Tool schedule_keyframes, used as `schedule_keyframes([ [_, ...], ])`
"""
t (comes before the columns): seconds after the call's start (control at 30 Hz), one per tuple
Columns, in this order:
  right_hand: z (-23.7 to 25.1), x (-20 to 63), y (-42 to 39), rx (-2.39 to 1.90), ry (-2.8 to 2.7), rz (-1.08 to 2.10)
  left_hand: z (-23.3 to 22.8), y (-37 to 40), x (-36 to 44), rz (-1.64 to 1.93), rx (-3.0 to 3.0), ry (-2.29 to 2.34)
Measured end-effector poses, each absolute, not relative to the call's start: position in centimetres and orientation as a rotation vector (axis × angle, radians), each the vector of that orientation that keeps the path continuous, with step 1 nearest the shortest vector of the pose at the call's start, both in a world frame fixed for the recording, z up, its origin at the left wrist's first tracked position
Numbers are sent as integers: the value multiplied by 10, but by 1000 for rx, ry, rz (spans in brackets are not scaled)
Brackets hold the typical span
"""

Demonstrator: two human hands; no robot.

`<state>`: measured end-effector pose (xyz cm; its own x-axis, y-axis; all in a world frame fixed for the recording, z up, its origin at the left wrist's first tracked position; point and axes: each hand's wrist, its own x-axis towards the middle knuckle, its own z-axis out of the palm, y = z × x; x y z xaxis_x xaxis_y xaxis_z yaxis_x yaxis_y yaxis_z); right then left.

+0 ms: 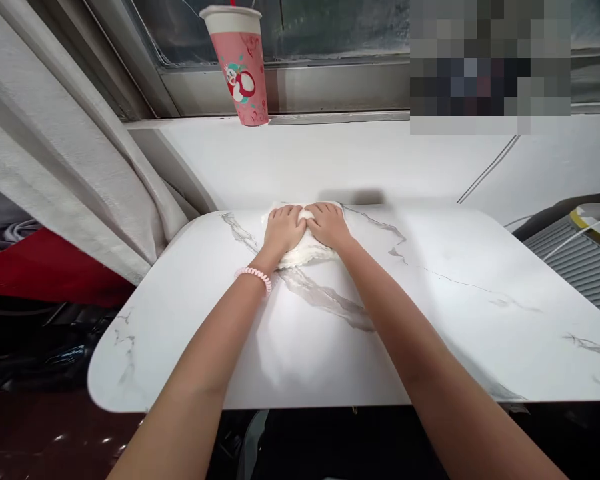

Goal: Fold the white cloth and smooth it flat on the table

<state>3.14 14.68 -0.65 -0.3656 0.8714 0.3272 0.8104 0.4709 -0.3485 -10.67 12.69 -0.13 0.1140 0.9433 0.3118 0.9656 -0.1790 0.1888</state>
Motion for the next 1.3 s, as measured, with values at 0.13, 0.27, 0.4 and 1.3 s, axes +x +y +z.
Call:
schedule_keyframes([
  [0.13,-6,46,173,-1413,-2256,222,-1,150,-93,-587,-2316,-1967],
  [0.27,-6,53,187,-1462,-2248,222,0,167,-84,-600,-2329,-1982],
  [0.4,-6,54,190,-1470,-2234,205,1,173,-82,-595,-2335,-1990],
  [1.3,-2,105,25,-1553,-2239,111,-3,22,-35,-659,-2413,-1891],
])
